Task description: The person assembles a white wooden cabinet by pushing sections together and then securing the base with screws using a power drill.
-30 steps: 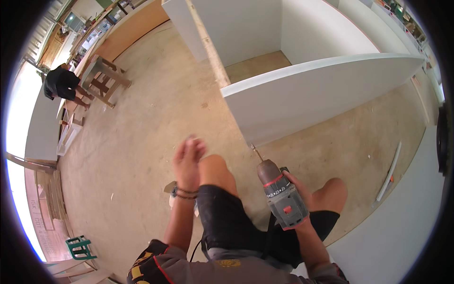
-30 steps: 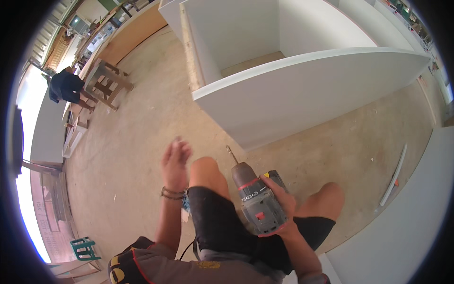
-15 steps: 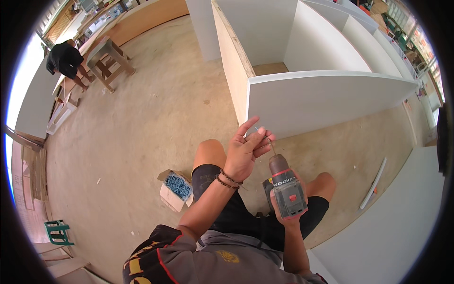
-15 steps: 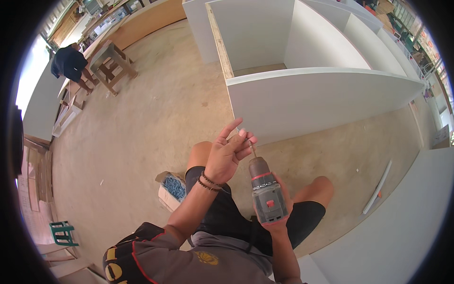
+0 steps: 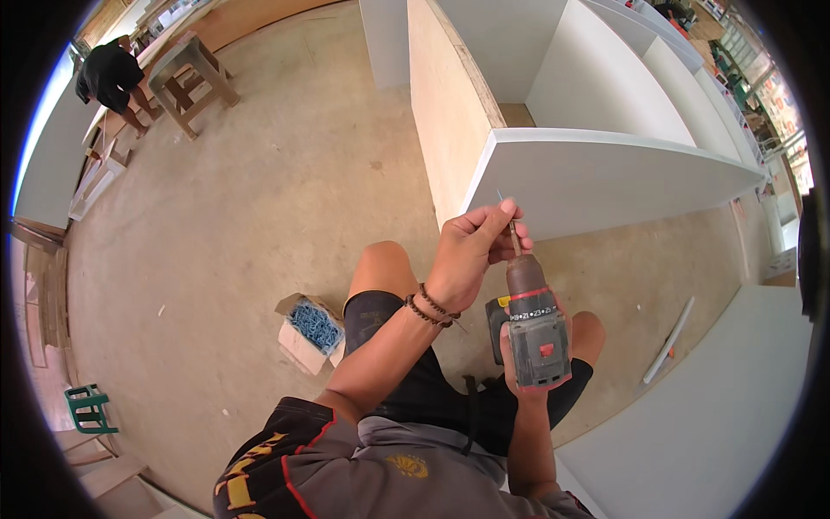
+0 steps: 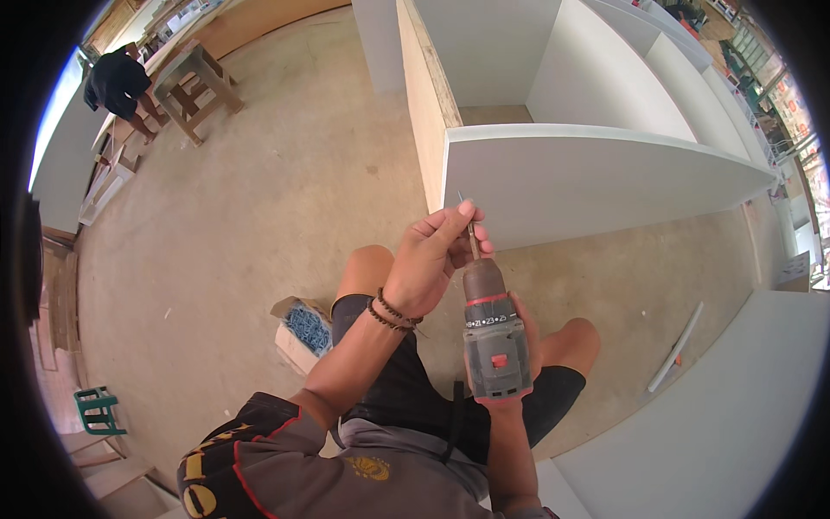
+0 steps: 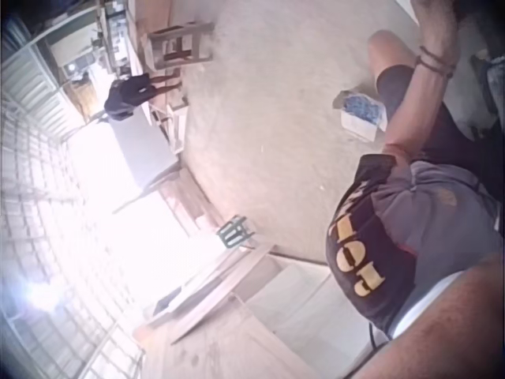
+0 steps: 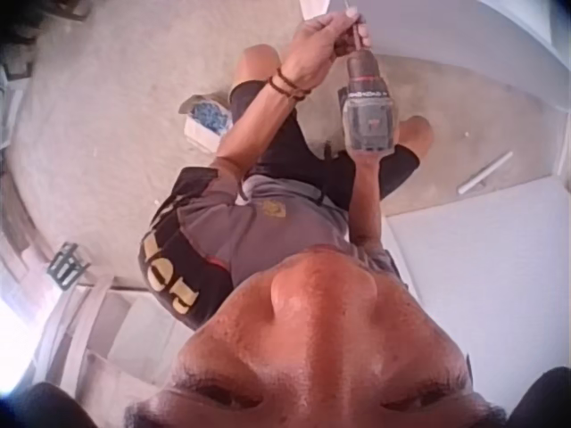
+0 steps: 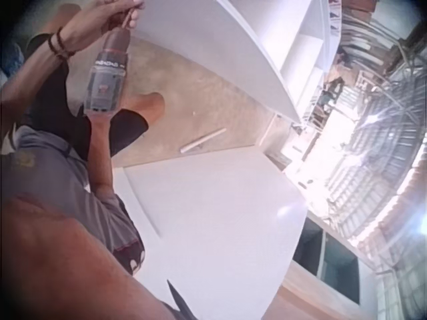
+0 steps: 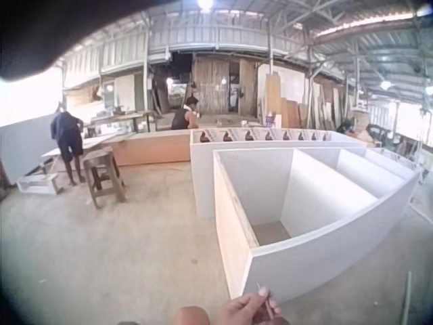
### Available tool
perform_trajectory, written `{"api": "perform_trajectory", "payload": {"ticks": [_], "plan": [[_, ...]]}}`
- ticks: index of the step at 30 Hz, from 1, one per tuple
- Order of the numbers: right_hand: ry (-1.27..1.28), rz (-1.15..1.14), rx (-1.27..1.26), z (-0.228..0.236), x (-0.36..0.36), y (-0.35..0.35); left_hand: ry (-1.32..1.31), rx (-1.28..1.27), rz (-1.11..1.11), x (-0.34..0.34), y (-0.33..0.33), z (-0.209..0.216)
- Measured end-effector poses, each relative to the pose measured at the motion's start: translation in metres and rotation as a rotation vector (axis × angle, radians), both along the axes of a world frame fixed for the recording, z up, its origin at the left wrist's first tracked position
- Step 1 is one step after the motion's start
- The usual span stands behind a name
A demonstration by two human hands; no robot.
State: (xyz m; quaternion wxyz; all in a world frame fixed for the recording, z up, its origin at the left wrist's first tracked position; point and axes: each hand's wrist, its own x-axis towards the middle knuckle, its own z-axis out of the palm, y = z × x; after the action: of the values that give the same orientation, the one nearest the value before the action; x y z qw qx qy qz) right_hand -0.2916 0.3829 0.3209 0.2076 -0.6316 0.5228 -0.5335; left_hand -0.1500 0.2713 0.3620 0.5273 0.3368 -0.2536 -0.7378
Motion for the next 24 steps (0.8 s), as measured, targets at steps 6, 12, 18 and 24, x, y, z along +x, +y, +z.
{"api": "perform_trajectory", "payload": {"ticks": [6, 12, 18, 24], "plan": [[0.022, 0.005, 0.023, 0.004, 0.004, -0.004, 0.020, -0.047, -0.104, 0.012, -0.009, -0.004], [0.120, 0.017, -0.033, 0.006, 0.004, -0.014, -0.055, -0.159, -0.068, 0.014, -0.020, -0.004], [-0.011, 0.038, 0.065, 0.011, 0.008, -0.017, -0.056, -0.164, -0.078, 0.014, -0.025, -0.005], [0.018, 0.020, 0.039, 0.011, 0.008, -0.019, -0.030, -0.152, -0.072, 0.015, -0.027, -0.003]]}}
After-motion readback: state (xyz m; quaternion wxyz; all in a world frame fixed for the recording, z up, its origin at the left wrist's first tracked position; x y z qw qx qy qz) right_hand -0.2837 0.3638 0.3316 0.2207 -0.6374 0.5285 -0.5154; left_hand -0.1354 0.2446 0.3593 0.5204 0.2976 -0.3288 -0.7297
